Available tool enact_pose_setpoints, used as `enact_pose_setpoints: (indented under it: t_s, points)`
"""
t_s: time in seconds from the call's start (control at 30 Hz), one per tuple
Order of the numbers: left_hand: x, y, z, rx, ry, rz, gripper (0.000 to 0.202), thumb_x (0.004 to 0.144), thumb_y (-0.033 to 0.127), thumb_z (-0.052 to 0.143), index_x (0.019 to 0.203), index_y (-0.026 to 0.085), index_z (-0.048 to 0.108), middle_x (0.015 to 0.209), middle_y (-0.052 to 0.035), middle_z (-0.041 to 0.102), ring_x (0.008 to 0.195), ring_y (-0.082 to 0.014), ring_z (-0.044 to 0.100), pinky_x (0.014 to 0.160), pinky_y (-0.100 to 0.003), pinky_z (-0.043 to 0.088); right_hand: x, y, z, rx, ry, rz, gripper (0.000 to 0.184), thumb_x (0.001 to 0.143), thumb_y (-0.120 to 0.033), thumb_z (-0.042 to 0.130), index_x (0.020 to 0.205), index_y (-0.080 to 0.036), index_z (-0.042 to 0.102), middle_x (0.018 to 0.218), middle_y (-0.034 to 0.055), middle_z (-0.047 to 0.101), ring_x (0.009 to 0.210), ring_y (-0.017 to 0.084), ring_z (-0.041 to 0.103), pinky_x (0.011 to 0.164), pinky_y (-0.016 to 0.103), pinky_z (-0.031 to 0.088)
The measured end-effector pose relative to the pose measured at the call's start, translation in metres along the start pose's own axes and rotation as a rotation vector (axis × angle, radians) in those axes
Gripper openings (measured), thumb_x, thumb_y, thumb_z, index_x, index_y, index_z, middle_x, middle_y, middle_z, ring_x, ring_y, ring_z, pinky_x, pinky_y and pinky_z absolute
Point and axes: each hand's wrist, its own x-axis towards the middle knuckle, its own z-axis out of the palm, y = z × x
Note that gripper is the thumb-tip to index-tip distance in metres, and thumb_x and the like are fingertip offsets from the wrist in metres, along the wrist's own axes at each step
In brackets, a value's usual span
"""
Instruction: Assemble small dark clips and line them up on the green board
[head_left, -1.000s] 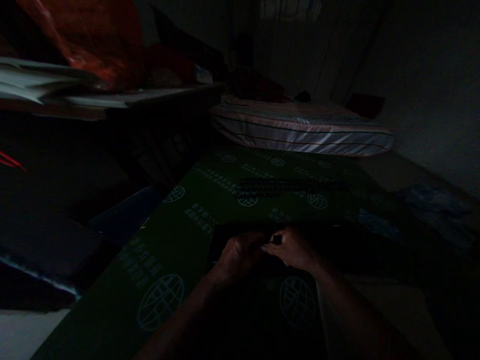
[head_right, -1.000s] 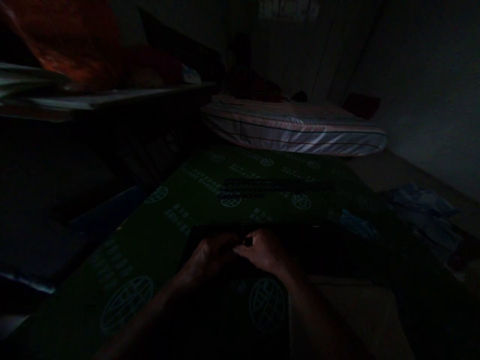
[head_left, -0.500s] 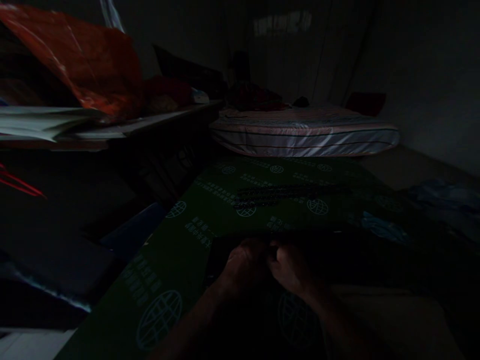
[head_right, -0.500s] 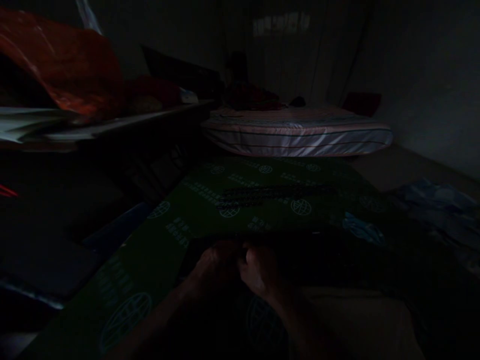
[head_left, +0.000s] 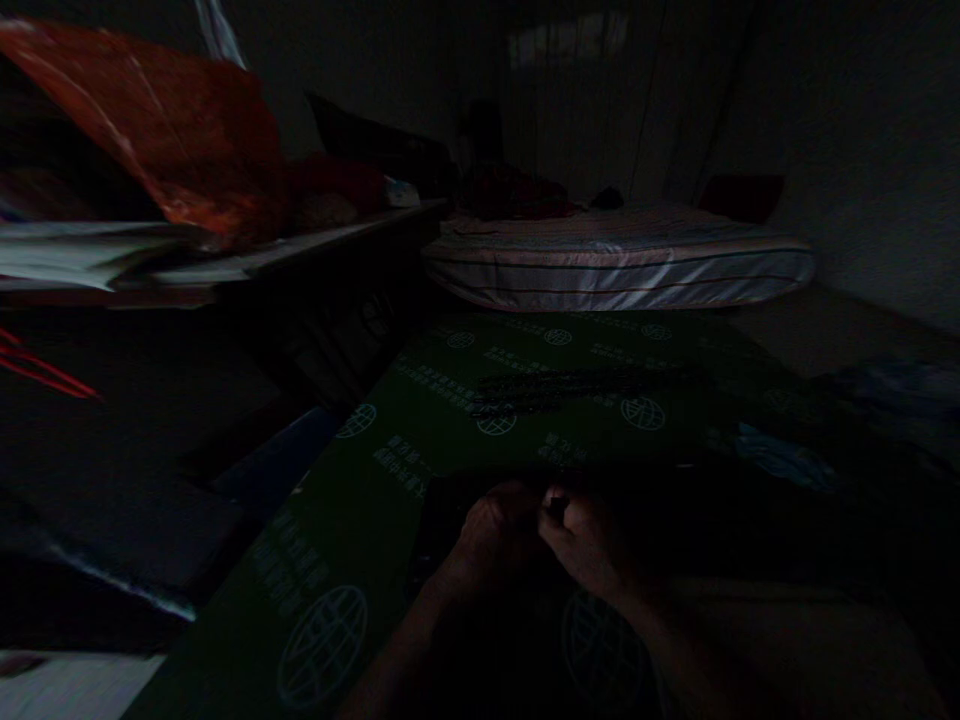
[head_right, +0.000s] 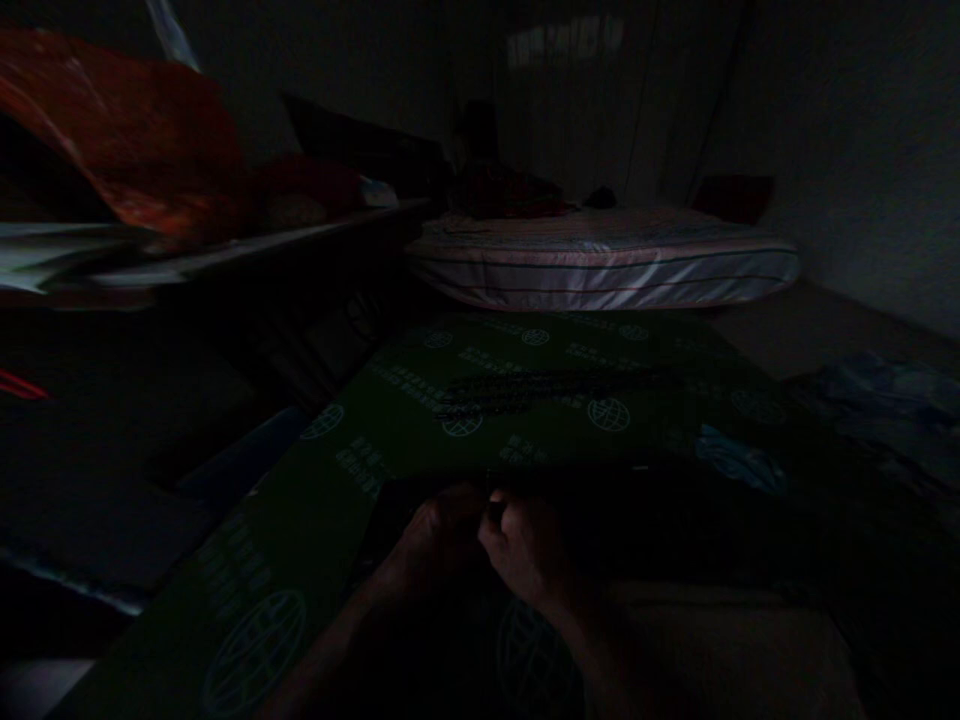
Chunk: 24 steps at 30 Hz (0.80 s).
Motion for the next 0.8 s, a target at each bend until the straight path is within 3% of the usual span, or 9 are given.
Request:
enact_pose_setpoints:
  t_s: [0.27, 0.4, 0.53, 0.8]
  points:
    - [-0.003, 0.004, 0.0, -0.066, 0.054, 0.003, 0.008, 0.075, 0.021, 0.062, 0.07, 0.016, 0.066, 0.072, -0.0013, 0.059, 0.068, -0.0137, 0.055, 0.059, -0.02, 0.039, 0.001, 0.004, -0.005, 0.36, -0.041, 0.032, 0.023, 0.079, -0.029, 0.043, 0.06, -0.019, 0.05, 0.043, -0.0048, 0.044, 0.041, 0.009, 0.045, 0.044, 0.019, 0.032]
    - [-0.006, 0.003, 0.0, -0.206, 0.082, -0.039, 0.014, 0.078, 0.026, 0.059, 0.073, 0.016, 0.066, 0.07, -0.0011, 0.06, 0.069, -0.0141, 0.057, 0.061, -0.021, 0.041, 0.001, 0.007, -0.01, 0.586, -0.106, 0.073, 0.022, 0.076, -0.038, 0.05, 0.071, -0.018, 0.056, 0.04, -0.0077, 0.041, 0.035, 0.007, 0.038, 0.037, 0.017, 0.028]
    - [-0.009, 0.002, 0.0, -0.351, 0.078, -0.123, 0.016, 0.081, 0.028, 0.056, 0.082, 0.016, 0.067, 0.073, -0.0006, 0.065, 0.068, -0.0144, 0.059, 0.059, -0.02, 0.042, -0.001, 0.007, -0.02, 0.63, -0.196, 0.057, 0.031, 0.072, -0.046, 0.056, 0.078, -0.017, 0.06, 0.037, -0.0081, 0.044, 0.03, 0.006, 0.036, 0.033, 0.016, 0.026]
    - [-0.011, 0.004, 0.0, -0.465, 0.118, -0.184, 0.018, 0.079, 0.028, 0.056, 0.082, 0.015, 0.068, 0.074, -0.0024, 0.067, 0.071, -0.0177, 0.06, 0.062, -0.022, 0.044, -0.004, 0.008, -0.027, 0.642, -0.402, -0.013, 0.046, 0.083, -0.055, 0.04, 0.097, -0.016, 0.061, 0.038, -0.0059, 0.052, 0.027, 0.008, 0.042, 0.033, 0.017, 0.032]
